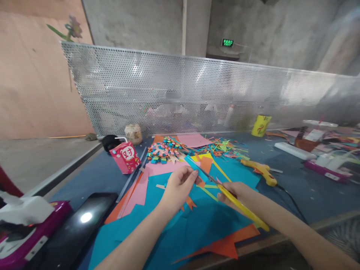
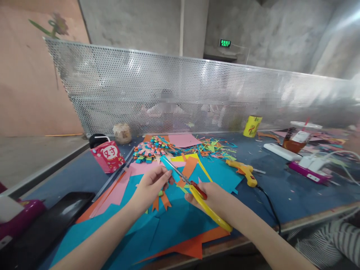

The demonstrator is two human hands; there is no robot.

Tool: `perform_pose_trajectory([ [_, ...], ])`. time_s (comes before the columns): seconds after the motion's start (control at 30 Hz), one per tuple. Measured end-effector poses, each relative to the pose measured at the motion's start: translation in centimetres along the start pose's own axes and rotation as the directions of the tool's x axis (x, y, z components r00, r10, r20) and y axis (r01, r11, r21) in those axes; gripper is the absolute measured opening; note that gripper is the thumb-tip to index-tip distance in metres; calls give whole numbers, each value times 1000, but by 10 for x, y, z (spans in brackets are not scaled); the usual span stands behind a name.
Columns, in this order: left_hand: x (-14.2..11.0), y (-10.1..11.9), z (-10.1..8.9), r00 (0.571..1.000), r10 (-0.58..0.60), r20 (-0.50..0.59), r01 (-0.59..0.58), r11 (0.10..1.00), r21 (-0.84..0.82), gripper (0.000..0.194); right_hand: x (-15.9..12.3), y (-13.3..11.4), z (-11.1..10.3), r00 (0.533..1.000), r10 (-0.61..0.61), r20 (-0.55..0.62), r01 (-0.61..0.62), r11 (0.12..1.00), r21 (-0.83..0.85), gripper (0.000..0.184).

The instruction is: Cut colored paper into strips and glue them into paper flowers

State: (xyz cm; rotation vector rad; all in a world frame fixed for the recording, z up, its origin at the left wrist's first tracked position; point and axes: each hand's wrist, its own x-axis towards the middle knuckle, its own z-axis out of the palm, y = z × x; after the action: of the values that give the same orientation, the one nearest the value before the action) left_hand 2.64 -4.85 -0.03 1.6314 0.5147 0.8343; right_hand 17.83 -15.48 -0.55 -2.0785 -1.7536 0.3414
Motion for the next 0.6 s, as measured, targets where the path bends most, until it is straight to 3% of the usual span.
perform_pose_trajectory([
  [0.13,0,-2,0,999,14,41,-14,1000,-5,22,-1,-3,0,997,-69,-35,70,997,18,29],
  [0.33,0,-3,0,999,5,35,-5,1000,-11,23,2,-1,7,993,-47,-107,45,999,-20,32],
  [0.6,-1,-2,2,997,14,72,-16,999,29,25,2,-4,7,991,-92,-97,97,994,45,32],
])
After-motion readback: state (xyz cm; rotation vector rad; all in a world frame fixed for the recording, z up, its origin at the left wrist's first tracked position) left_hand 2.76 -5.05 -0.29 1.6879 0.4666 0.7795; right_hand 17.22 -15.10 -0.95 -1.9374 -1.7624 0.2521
